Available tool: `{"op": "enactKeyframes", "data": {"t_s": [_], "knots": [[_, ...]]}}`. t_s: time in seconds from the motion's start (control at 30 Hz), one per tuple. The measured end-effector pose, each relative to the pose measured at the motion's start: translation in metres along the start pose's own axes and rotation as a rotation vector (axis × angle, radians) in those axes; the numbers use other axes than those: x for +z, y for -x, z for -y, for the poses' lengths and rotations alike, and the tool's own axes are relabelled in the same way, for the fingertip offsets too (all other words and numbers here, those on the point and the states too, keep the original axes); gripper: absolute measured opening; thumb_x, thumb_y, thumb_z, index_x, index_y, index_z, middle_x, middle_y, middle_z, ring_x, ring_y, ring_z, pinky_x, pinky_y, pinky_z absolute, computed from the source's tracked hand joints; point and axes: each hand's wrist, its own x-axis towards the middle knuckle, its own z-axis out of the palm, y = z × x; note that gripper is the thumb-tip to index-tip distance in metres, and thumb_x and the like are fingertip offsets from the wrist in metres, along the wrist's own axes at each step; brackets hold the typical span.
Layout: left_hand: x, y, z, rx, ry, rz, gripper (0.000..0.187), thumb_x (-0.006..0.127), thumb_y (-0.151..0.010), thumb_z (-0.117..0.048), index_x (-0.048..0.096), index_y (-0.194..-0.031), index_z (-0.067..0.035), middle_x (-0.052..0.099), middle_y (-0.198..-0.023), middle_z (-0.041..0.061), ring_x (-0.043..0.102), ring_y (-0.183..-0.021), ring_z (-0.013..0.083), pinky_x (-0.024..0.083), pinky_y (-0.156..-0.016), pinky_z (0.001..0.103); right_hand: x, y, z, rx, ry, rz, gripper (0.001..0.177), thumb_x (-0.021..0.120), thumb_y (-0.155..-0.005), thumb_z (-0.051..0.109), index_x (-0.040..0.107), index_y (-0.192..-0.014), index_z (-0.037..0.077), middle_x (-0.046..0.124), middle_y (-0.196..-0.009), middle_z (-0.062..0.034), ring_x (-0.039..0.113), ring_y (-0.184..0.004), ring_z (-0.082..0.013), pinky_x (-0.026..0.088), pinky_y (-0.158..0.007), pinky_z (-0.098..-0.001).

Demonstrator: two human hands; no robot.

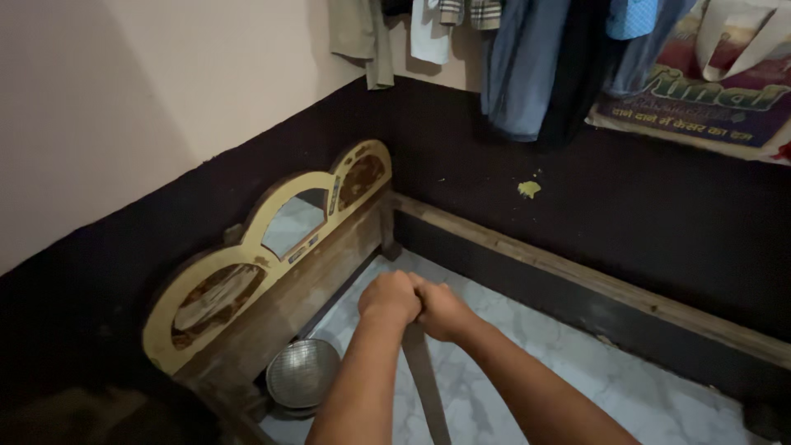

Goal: The person repeatedly places wooden slats across the frame of a bed, aligning each slat between the side rails. The person handles each slat one at a time, positioning it across the frame and adjusting its placement.

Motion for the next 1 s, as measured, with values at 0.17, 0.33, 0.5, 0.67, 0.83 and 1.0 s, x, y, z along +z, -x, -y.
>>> {"op": "enactKeyframes", "data": {"t_s": [0.17, 0.33, 0.5, 0.67, 0.83, 1.0], "knots": [[0.000, 0.001, 0.001, 0.000, 0.020, -0.043, 0.035, 0.073, -0.085, -0.022, 0.076, -0.119, -0.013, 0.069, -0.129, 0.014, 0.066, -0.122, 0.0327, 0.055, -0.103, 0.043, 0.001, -0.004, -0.009, 0.003, -0.012, 0.013, 0.053, 0.072, -0.081, 0.011, 0.060, -0.133, 0.015, 0.074, -0.121, -0.0156, 0.068, -0.117, -0.0363, 0.055, -0.096, -0.0428], [-0.001, -0.003, 0.004, -0.032, 0.043, -0.099, 0.035, 0.070, -0.086, -0.023, 0.075, -0.120, -0.014, 0.069, -0.129, 0.016, 0.066, -0.122, 0.0335, 0.054, -0.104, 0.043, 0.004, -0.017, -0.015, -0.228, -0.053, -0.008, 0.048, 0.074, -0.082, 0.010, 0.061, -0.128, 0.011, 0.073, -0.121, -0.0171, 0.067, -0.116, -0.0379, 0.054, -0.096, -0.0433], [0.002, -0.002, -0.003, -0.124, 0.053, -0.148, 0.036, 0.072, -0.085, -0.023, 0.074, -0.119, -0.012, 0.067, -0.129, 0.018, 0.064, -0.123, 0.0355, 0.054, -0.103, 0.045, -0.004, -0.019, -0.020, -0.259, -0.112, 0.071, 0.045, 0.068, -0.085, 0.009, 0.061, -0.130, 0.012, 0.073, -0.119, -0.0181, 0.069, -0.114, -0.0368, 0.056, -0.094, -0.0412], [0.006, 0.005, -0.014, -0.233, 0.020, -0.156, 0.037, 0.073, -0.085, -0.026, 0.076, -0.119, -0.010, 0.069, -0.128, 0.019, 0.066, -0.121, 0.0350, 0.053, -0.105, 0.044, -0.012, -0.022, -0.026, -0.325, -0.167, 0.135, 0.050, 0.061, -0.082, 0.002, 0.059, -0.131, 0.011, 0.074, -0.114, -0.0202, 0.069, -0.113, -0.0380, 0.056, -0.091, -0.0421], [0.000, 0.017, -0.025, -0.326, 0.026, -0.156, 0.037, 0.072, -0.084, -0.023, 0.074, -0.118, -0.011, 0.069, -0.128, 0.017, 0.066, -0.121, 0.0343, 0.055, -0.103, 0.045, -0.014, -0.021, -0.028, -0.338, -0.220, 0.173, 0.047, 0.062, -0.081, 0.001, 0.060, -0.127, 0.010, 0.074, -0.110, -0.0203, 0.068, -0.112, -0.0402, 0.056, -0.090, -0.0430], [0.005, 0.028, -0.031, -0.347, -0.003, -0.211, 0.034, 0.070, -0.084, -0.022, 0.077, -0.114, -0.011, 0.070, -0.127, 0.017, 0.067, -0.120, 0.0349, 0.054, -0.103, 0.045, -0.017, -0.019, -0.032, -0.392, -0.266, 0.221, 0.050, 0.058, -0.080, 0.000, 0.059, -0.128, 0.013, 0.074, -0.103, -0.0201, 0.073, -0.100, -0.0400, 0.058, -0.082, -0.0427]]}}
